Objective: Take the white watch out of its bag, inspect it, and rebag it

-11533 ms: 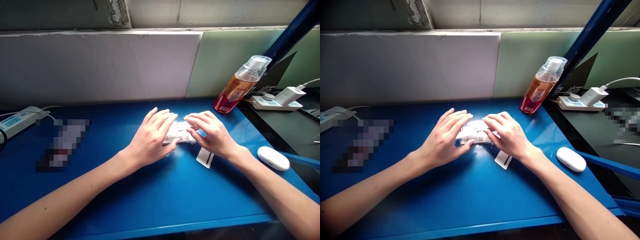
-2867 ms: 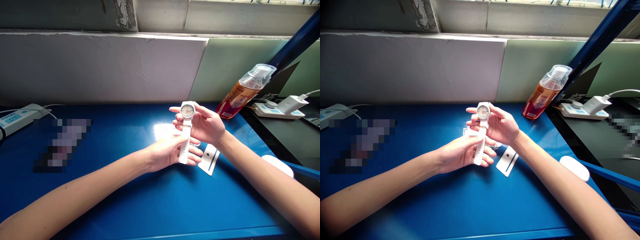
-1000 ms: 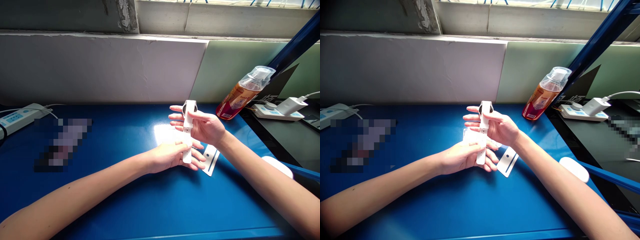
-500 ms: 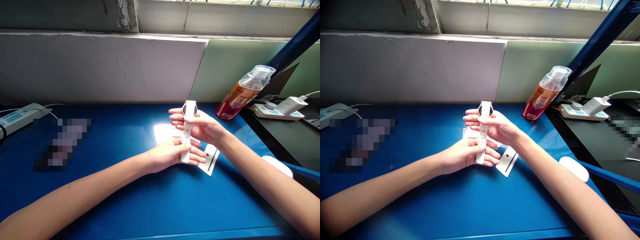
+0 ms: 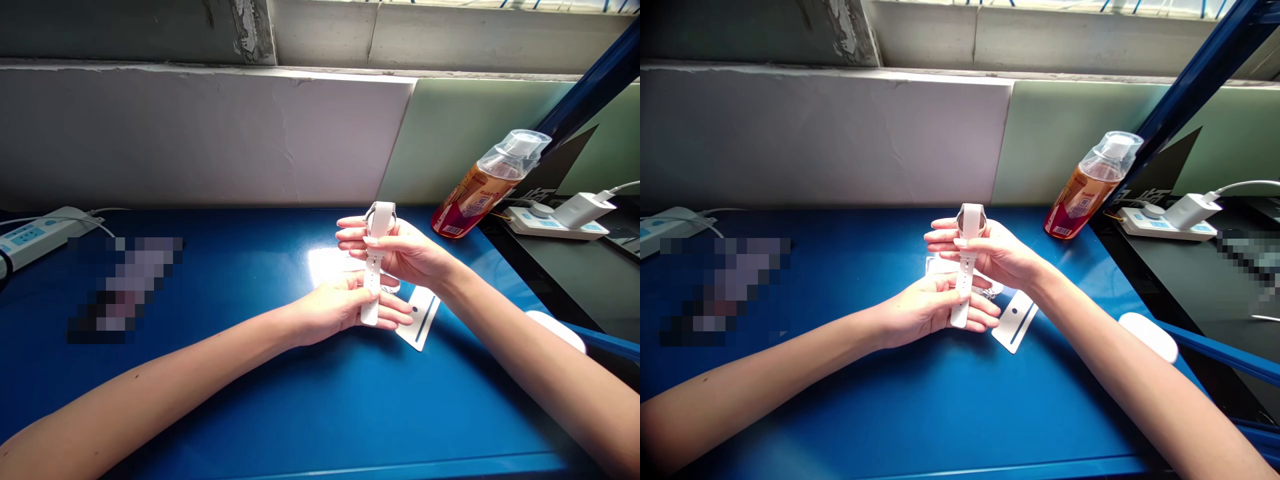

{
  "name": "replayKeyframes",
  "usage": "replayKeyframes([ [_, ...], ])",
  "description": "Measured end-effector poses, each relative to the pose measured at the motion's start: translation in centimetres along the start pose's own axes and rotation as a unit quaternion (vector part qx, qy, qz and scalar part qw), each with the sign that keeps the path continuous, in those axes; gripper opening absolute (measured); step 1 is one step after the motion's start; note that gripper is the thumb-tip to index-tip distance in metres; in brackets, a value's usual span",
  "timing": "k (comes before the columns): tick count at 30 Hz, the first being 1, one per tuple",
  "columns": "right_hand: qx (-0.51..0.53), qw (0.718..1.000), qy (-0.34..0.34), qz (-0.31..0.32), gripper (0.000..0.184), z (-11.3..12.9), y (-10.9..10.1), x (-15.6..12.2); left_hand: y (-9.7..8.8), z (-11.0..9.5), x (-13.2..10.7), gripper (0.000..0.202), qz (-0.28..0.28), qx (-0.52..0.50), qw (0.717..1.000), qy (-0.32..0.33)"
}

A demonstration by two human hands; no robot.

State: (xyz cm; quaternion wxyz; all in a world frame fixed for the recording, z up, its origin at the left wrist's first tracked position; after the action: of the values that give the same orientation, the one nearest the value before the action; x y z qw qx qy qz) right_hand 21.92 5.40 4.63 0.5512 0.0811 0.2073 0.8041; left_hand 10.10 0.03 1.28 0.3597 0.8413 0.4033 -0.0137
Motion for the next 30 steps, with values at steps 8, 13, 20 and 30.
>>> replayKeyframes([
  [8,-0.003,1.000,0.006,-0.008,0.033,-0.07,-0.23,0.06,0.20,-0.32,0.05,0.026,-0.011,0.009,1.000,0.006],
  [13,0.013,1.000,0.009,0.003,0.031,0.03,0.10,-0.03,0.22,-0.47,-0.07,0.027,-0.030,0.016,0.999,0.004],
  [20,0.015,1.000,0.013,0.013,0.037,0.39,0.33,-0.33,0.22,-0.52,0.20,0.020,-0.025,0.008,1.000,-0.001],
  [30,0.027,0.999,0.035,0.017,0.048,0.25,0.48,-0.45,0.25,-0.74,0.09,0.027,-0.035,0.029,0.999,0.006],
])
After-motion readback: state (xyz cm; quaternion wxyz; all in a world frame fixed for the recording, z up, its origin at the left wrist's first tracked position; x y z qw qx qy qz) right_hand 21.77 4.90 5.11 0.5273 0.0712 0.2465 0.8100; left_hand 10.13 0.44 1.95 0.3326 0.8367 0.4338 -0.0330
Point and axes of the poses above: each hand's wrist, its own x-axis towards the middle knuckle, its own y-axis out of the palm, z = x × y, the point moved 4 cm from there along x, towards the middle knuckle, and after that the axes turned 13 degrees about -z, right-handed, at the moved point
